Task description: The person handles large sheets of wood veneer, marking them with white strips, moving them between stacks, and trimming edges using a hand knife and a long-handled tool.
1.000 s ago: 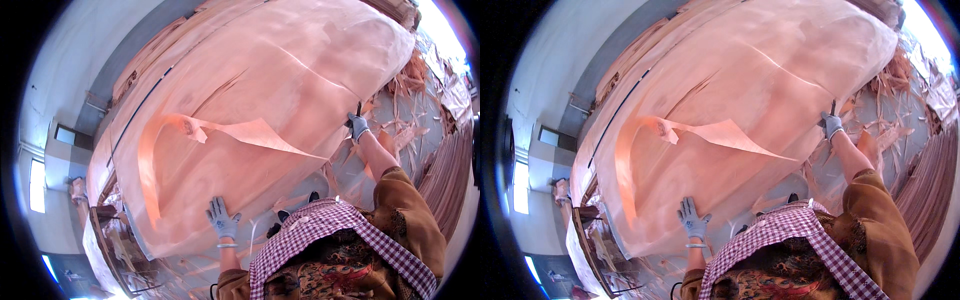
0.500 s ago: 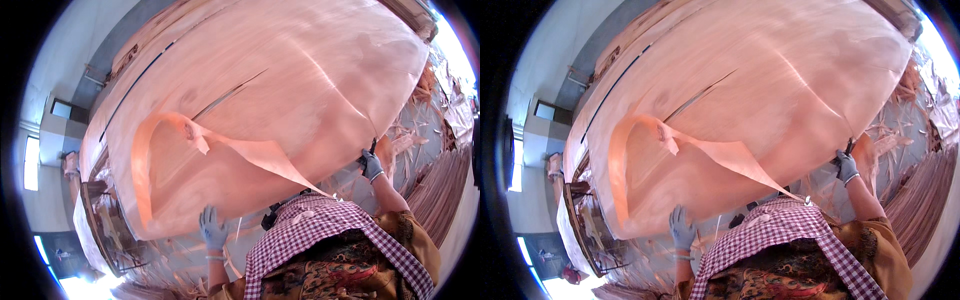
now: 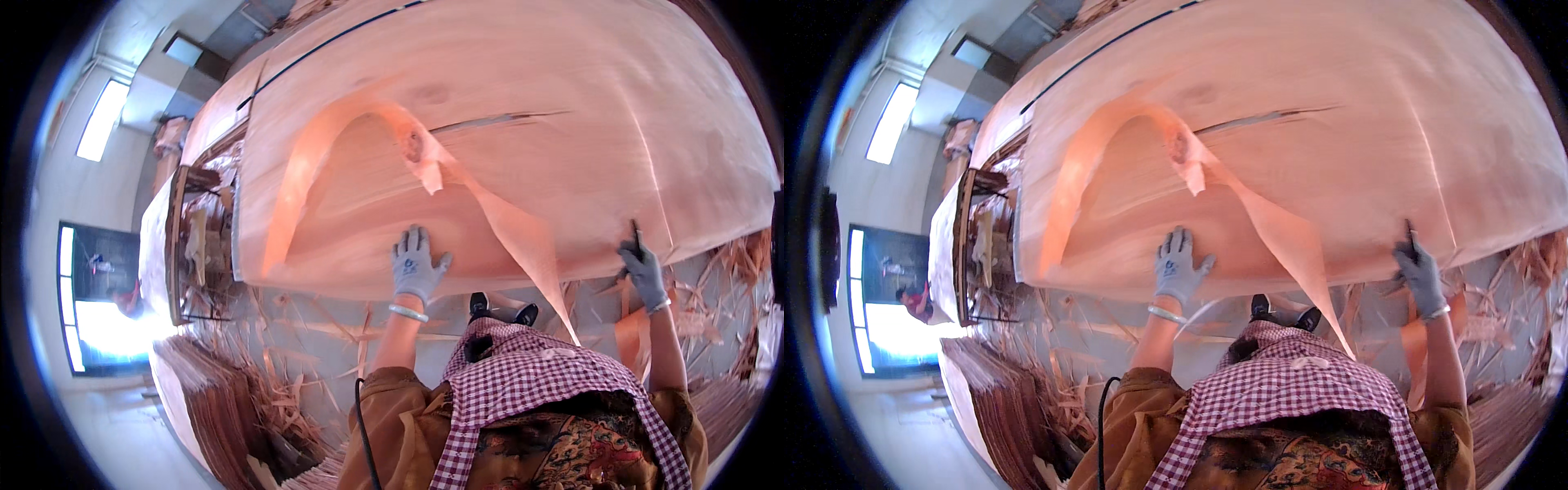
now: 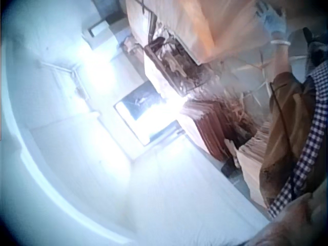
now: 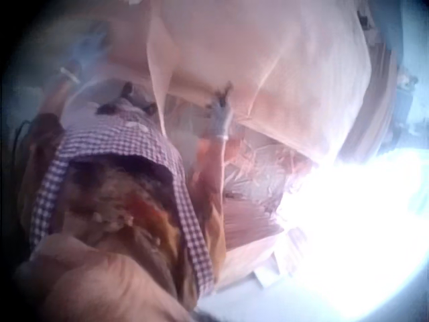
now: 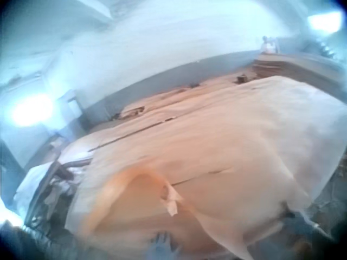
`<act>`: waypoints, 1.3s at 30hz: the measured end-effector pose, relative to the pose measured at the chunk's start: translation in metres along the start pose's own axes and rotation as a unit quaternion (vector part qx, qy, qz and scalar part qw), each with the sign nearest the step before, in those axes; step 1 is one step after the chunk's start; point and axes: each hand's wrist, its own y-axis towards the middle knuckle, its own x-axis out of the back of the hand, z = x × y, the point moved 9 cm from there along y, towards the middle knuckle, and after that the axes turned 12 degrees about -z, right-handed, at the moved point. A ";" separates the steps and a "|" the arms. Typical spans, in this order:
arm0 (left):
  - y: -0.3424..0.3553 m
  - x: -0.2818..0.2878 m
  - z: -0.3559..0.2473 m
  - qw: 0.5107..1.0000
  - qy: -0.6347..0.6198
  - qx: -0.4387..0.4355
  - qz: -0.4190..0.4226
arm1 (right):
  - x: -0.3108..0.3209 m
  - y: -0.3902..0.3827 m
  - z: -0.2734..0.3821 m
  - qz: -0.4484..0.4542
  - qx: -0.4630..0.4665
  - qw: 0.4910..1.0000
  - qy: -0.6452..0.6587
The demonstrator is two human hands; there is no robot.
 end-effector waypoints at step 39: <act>0.256 0.010 0.090 0.993 0.006 0.053 0.101 | 0.188 0.269 0.282 -0.176 0.176 0.601 -0.760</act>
